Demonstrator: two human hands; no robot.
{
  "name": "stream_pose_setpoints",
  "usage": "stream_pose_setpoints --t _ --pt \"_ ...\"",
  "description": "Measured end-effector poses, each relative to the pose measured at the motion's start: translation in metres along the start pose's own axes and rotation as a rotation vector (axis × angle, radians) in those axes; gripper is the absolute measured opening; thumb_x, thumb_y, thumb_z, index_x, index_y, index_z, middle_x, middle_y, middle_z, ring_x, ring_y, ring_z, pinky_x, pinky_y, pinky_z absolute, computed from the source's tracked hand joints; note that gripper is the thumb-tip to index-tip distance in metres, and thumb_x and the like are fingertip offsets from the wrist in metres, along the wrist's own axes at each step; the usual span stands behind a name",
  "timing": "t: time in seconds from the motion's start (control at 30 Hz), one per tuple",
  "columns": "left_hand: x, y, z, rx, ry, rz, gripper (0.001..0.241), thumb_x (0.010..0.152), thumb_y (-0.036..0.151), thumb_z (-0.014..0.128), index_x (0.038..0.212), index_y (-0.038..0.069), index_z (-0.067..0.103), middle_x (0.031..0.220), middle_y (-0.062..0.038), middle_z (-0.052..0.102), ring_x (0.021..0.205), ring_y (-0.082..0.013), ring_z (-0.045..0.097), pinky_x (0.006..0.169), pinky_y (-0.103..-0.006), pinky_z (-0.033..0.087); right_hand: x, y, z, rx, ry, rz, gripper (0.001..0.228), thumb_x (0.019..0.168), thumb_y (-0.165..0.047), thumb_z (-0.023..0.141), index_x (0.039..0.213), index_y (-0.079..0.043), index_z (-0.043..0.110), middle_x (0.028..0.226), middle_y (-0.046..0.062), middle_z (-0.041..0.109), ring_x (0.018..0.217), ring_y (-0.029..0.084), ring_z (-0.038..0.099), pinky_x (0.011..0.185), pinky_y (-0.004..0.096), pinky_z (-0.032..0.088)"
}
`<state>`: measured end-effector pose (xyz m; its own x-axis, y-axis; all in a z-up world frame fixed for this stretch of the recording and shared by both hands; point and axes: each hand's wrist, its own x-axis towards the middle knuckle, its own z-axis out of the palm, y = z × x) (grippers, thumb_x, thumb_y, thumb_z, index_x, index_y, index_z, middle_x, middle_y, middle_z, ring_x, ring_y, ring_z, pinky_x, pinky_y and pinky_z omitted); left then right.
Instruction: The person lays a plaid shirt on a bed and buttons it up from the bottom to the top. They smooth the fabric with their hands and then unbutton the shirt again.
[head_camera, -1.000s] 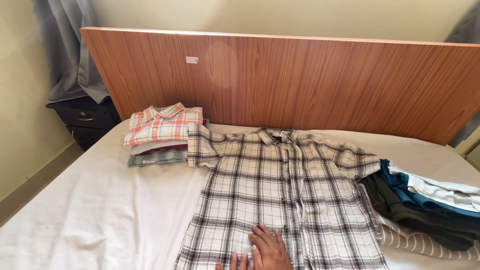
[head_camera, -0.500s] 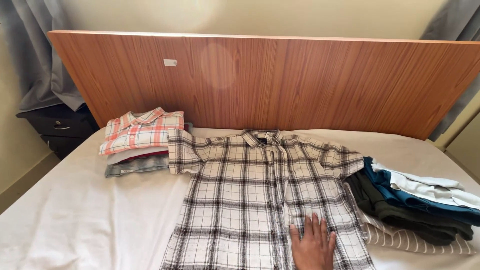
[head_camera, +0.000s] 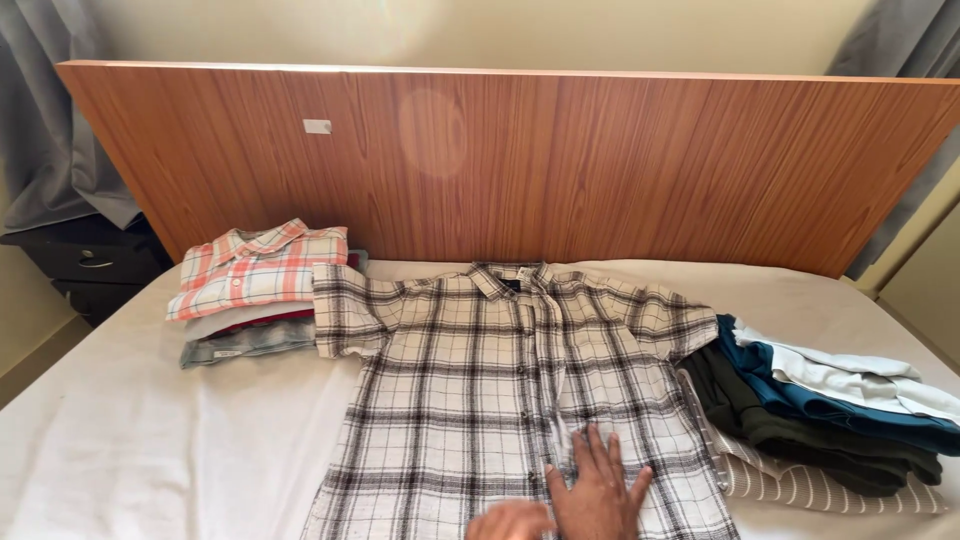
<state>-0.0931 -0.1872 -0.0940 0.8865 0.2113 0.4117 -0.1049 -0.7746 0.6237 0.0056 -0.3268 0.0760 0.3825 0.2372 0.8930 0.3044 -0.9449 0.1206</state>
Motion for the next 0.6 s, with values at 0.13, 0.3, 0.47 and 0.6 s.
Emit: stream_pose_setpoints --t 0.13,0.3,0.47,0.6 --pt "0.096 0.134 -0.137 -0.038 -0.088 -0.081 0.034 0.093 0.035 0.062 0.123 0.02 0.067 0.118 -0.004 0.071 0.116 -0.0236 0.067 0.094 -0.0459 0.052 0.039 -0.02 -0.041 0.254 -1.159 0.375 0.066 0.096 -0.045 0.055 0.156 -0.025 0.035 0.17 -0.004 0.021 0.16 0.017 0.01 0.126 0.066 -0.006" --pt "0.142 0.163 -0.171 0.026 -0.366 -0.255 0.041 0.1 0.044 0.055 0.133 0.02 0.057 0.136 -0.005 0.058 0.131 -0.0241 0.055 0.106 -0.0508 0.043 0.027 -0.024 -0.022 0.631 -1.017 0.275 0.073 0.092 -0.036 0.068 0.155 -0.011 0.042 0.165 0.009 0.034 0.153 0.03 0.014 0.121 0.062 0.003" --pt "0.152 0.132 -0.141 -0.01 -0.211 -0.1 0.045 0.096 0.044 0.055 0.137 0.029 0.068 0.152 -0.006 0.047 0.14 -0.0257 0.044 0.116 -0.0519 0.029 -0.056 0.018 0.052 1.18 -0.467 0.632 0.028 0.094 -0.019 0.055 0.095 -0.011 0.082 0.12 0.008 0.08 0.136 0.026 0.065 0.127 0.049 0.046" --pt "0.142 0.092 -0.099 0.182 -0.298 0.087 0.042 0.093 0.047 0.064 0.131 0.03 0.072 0.159 -0.02 0.035 0.147 -0.0397 0.031 0.112 -0.0591 0.016 -0.001 0.048 0.047 0.713 -0.525 0.656 0.033 0.099 -0.034 0.05 0.111 -0.022 0.078 0.132 -0.003 0.08 0.148 0.015 0.063 0.131 0.034 0.044"
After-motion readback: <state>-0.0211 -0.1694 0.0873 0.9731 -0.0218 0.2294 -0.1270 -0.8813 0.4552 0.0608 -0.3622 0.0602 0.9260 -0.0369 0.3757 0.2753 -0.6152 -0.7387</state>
